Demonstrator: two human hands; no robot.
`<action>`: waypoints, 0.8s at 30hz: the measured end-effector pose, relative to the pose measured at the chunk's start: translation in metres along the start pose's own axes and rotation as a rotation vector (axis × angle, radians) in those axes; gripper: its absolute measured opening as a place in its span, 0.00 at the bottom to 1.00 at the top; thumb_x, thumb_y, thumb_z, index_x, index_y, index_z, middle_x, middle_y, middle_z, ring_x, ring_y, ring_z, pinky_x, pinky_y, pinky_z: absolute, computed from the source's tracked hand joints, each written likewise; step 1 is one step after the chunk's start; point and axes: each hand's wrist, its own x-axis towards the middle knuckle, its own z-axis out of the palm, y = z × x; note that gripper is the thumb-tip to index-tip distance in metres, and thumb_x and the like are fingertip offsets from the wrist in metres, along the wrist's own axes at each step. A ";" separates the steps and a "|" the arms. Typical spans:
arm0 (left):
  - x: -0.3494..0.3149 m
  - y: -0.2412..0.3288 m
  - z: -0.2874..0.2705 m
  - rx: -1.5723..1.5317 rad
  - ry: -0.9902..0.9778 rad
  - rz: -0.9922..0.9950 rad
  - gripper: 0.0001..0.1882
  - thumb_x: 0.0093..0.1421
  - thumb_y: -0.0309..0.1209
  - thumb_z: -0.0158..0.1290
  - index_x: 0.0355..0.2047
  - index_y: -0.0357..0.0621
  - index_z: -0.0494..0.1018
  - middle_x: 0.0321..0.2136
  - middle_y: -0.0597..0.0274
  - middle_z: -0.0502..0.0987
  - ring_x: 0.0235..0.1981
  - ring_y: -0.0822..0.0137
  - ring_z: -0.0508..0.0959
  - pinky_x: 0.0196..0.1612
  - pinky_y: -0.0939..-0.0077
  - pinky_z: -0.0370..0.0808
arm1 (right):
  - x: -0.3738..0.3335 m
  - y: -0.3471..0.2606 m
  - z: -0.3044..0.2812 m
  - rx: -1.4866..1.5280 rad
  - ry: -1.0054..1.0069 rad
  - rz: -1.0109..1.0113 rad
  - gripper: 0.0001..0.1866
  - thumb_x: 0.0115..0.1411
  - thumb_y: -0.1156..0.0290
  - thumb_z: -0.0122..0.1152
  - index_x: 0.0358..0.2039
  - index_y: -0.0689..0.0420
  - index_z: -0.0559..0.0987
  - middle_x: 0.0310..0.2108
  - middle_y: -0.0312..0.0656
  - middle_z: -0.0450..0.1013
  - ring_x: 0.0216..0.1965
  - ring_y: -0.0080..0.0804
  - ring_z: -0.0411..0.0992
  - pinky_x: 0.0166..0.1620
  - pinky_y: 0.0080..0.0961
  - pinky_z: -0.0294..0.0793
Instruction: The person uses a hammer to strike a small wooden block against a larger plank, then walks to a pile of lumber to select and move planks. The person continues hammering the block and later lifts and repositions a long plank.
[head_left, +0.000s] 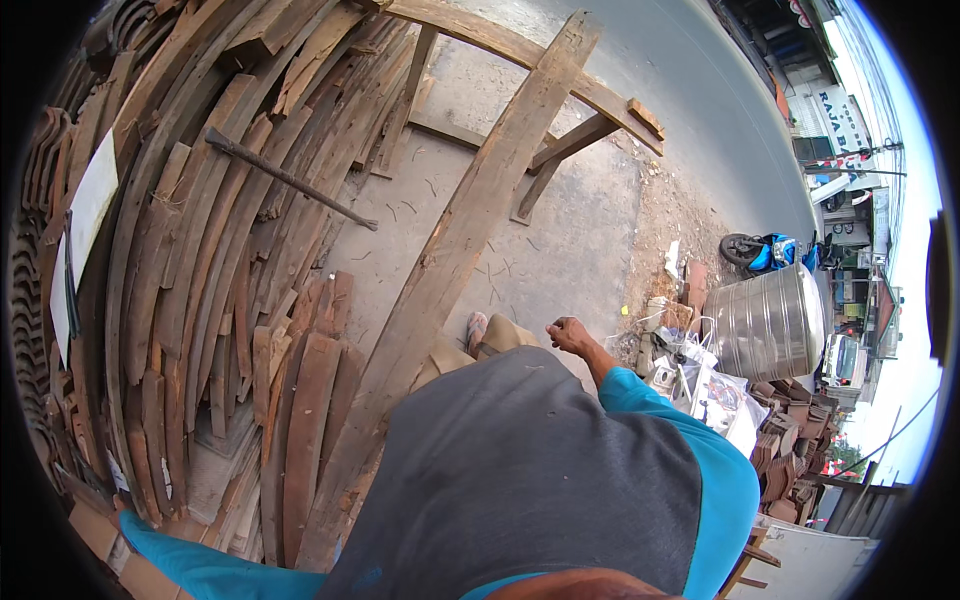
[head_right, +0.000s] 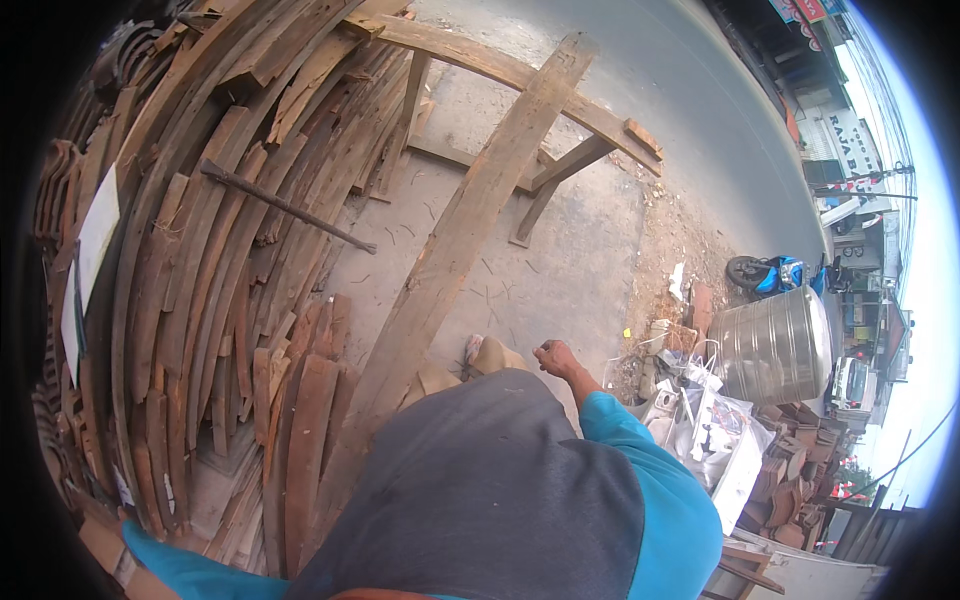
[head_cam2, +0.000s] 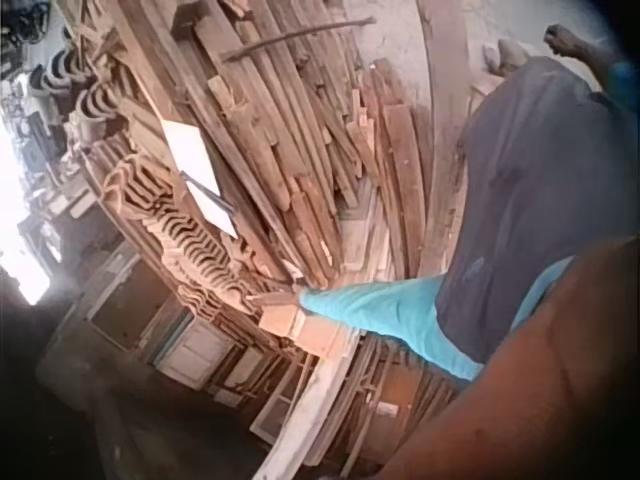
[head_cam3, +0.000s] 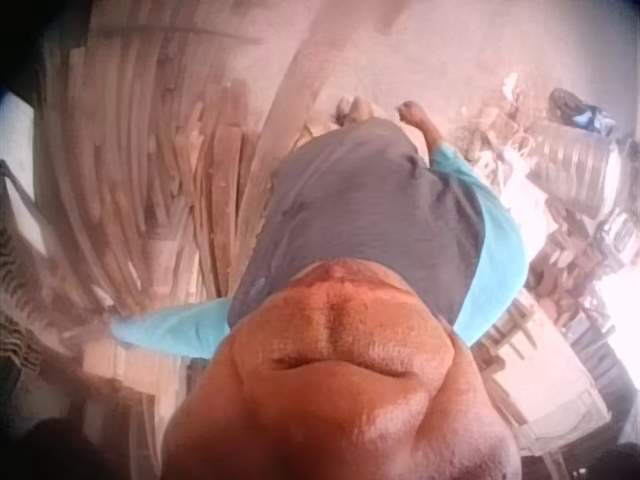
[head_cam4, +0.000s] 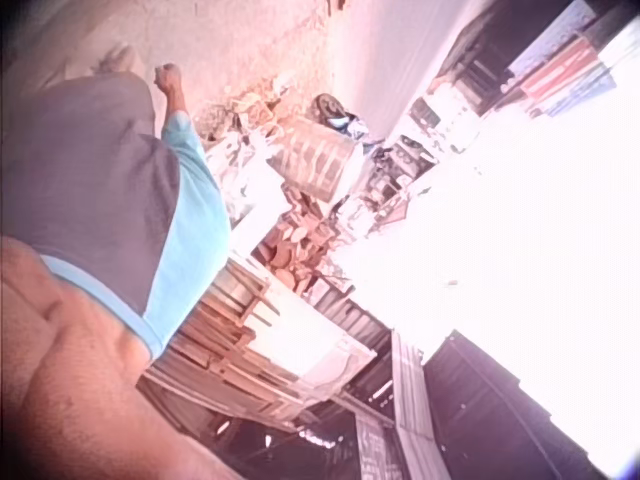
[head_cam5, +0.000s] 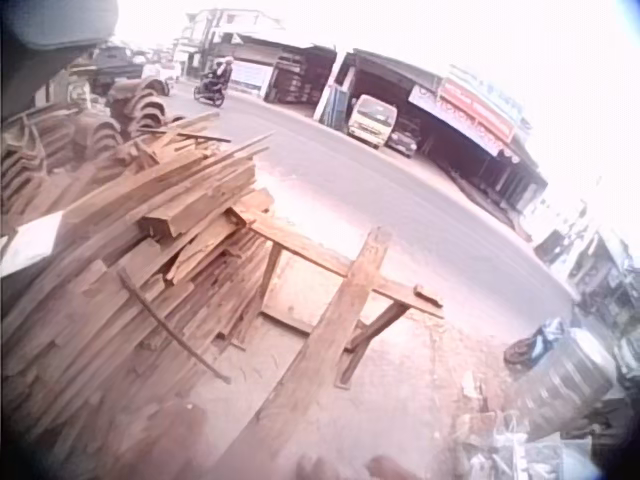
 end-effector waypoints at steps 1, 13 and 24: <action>0.004 -0.023 -0.007 -0.020 -0.004 -0.052 0.28 0.57 0.48 0.58 0.48 0.36 0.74 0.44 0.42 0.78 0.43 0.51 0.76 0.47 0.60 0.72 | 0.001 -0.017 -0.003 -0.014 0.013 -0.030 0.23 0.65 0.57 0.56 0.45 0.69 0.77 0.35 0.49 0.79 0.33 0.33 0.80 0.32 0.29 0.79; 0.013 -0.054 -0.055 -0.562 0.027 -0.404 0.32 0.59 0.52 0.58 0.49 0.33 0.73 0.41 0.46 0.77 0.36 0.59 0.76 0.36 0.60 0.71 | -0.001 -0.097 0.012 -0.089 0.034 -0.329 0.25 0.64 0.57 0.55 0.44 0.72 0.78 0.31 0.57 0.80 0.33 0.42 0.82 0.42 0.36 0.78; -0.464 0.153 -0.012 -1.106 -0.109 0.139 0.21 0.62 0.45 0.61 0.36 0.38 0.71 0.15 0.70 0.62 0.14 0.79 0.60 0.15 0.82 0.57 | 0.002 -0.034 -0.002 -0.052 0.085 -0.347 0.23 0.64 0.57 0.54 0.44 0.68 0.78 0.38 0.56 0.79 0.40 0.45 0.79 0.46 0.37 0.76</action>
